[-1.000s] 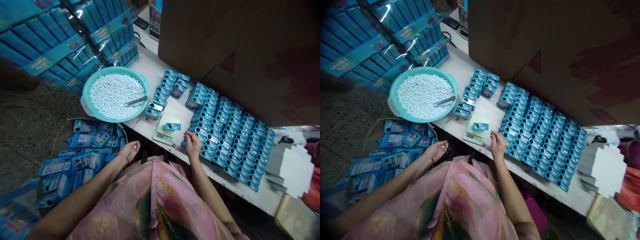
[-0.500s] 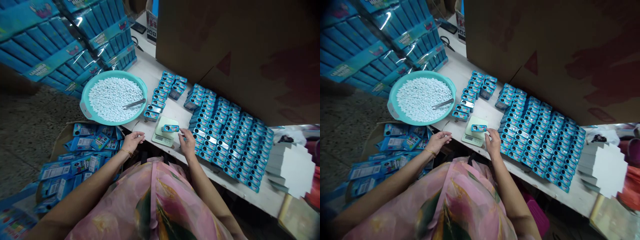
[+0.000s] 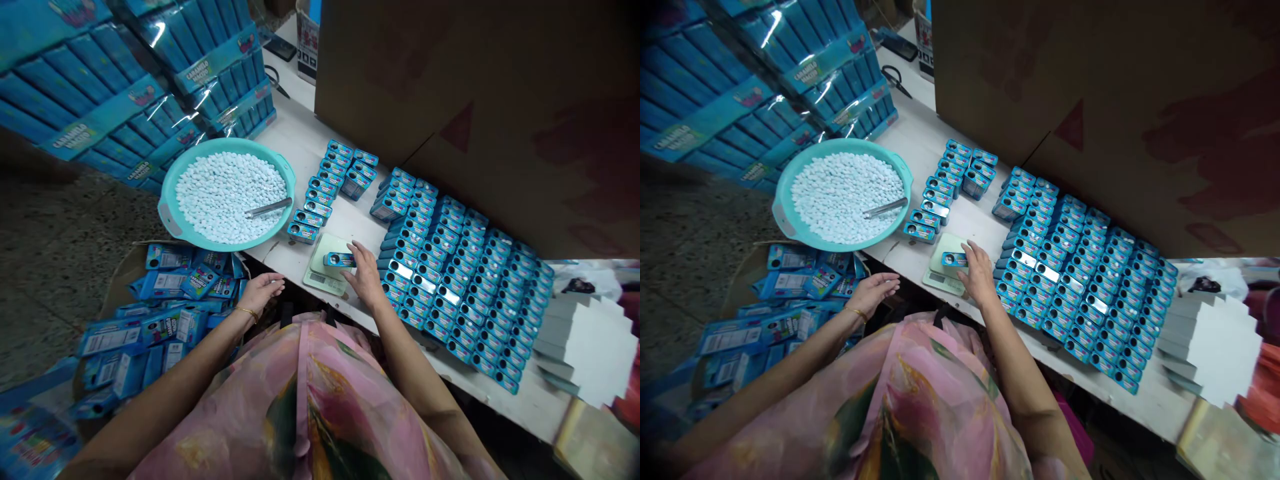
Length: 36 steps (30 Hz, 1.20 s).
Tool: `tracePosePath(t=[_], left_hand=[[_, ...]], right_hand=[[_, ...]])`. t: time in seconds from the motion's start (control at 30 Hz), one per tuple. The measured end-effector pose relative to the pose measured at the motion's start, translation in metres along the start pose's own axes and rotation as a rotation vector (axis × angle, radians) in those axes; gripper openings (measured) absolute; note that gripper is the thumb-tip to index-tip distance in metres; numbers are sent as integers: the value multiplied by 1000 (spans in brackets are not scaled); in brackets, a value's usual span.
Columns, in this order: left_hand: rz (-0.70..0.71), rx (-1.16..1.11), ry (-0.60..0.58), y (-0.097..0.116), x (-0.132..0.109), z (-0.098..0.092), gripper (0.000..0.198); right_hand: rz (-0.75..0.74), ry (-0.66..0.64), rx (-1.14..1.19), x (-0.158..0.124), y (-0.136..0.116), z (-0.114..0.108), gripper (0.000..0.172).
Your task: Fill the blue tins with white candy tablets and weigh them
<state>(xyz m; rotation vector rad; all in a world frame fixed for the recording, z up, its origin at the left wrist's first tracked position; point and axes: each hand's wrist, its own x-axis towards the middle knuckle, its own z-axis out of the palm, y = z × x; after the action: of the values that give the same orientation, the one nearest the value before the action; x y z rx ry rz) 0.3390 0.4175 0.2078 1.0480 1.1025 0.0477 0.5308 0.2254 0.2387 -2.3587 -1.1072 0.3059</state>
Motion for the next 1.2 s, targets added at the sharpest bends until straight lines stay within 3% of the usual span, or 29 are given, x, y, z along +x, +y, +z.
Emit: tracePosePath(t=[0.3, 0.47, 0.57, 0.77, 0.83, 0.93, 1.03, 1.2], left_hand=[[-55, -3, -11, -6, 1, 1, 32], [-62, -12, -5, -7, 3, -5, 33], [-55, -39, 10, -5, 6, -11, 34], [-53, -116, 89, 0, 5, -15, 33], [-60, -138, 103, -1, 2, -14, 31], [-81, -147, 109, -6, 0, -15, 28], [-108, -119, 98, -13, 2, -18, 28], [-88, -70, 78, -8, 5, -13, 29]], right_hand=[[-5, -88, -39, 11, 4, 7, 61], [-64, -135, -39, 20, 9, 9, 43], [-41, -65, -70, 54, 24, 5, 38], [156, 100, -170, 165, 53, -2, 39], [138, 133, -181, 180, 58, -3, 37], [48, 249, -222, 168, 71, -12, 33], [98, 344, -299, 136, 90, -29, 28], [161, 252, -411, 116, 110, -47, 22]])
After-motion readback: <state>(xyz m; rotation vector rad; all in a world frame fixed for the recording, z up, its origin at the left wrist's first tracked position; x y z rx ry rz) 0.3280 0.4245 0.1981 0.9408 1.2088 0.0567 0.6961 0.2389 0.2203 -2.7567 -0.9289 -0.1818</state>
